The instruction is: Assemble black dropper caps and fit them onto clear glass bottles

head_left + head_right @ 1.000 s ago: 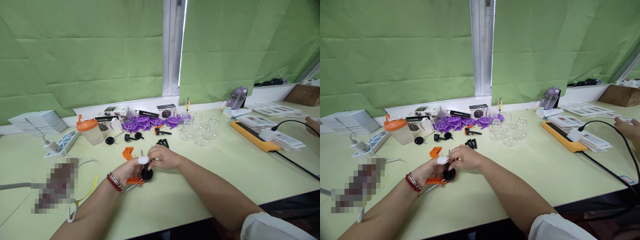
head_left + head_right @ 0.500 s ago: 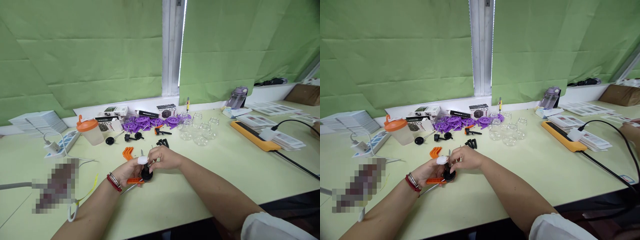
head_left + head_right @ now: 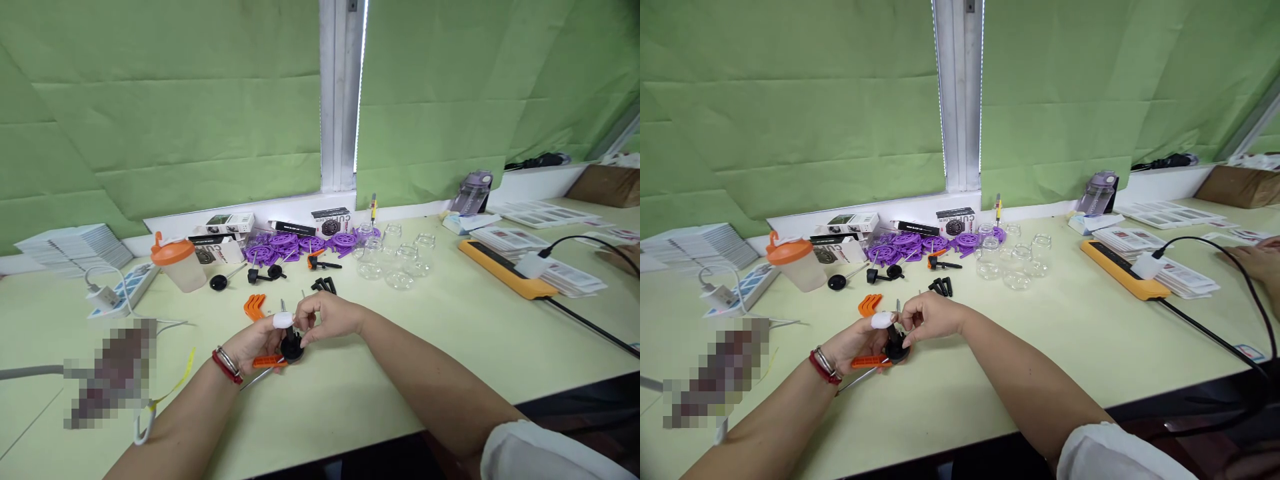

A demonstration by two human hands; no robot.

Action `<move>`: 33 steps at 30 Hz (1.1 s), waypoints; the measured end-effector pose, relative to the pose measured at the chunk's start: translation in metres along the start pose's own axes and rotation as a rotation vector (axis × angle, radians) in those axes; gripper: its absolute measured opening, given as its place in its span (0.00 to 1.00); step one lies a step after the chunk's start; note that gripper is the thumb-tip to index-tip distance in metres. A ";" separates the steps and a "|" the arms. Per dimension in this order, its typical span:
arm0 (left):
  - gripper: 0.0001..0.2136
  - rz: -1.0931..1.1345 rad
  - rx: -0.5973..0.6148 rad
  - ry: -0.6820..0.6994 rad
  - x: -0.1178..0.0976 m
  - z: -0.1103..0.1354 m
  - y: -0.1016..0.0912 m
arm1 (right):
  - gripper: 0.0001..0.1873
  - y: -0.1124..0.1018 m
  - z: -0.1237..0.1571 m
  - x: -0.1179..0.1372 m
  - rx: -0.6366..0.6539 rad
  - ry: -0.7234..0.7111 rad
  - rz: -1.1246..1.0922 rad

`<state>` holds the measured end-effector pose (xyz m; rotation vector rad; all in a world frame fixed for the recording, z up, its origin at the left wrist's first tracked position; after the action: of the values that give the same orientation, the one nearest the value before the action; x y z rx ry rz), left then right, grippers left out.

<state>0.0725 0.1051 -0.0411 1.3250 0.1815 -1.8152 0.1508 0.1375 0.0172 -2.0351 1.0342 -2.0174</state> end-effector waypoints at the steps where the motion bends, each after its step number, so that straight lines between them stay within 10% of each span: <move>1: 0.23 -0.003 0.006 0.003 0.000 0.000 0.001 | 0.18 0.000 0.000 -0.001 -0.003 0.009 -0.009; 33: 0.22 -0.025 -0.006 0.019 -0.001 0.000 -0.002 | 0.14 0.007 -0.006 -0.012 0.003 0.034 0.012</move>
<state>0.0716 0.1070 -0.0409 1.3418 0.2142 -1.8221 0.1440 0.1408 0.0047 -1.9953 1.0462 -2.0533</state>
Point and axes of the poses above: each hand's wrist, its own z-axis away from the middle knuckle, its own y-axis out of the palm, x = y × z, the point moved 9 cm from there along -z, towards the middle knuckle, and after that the axes turned 13 degrees about x, right-handed, at the moved point
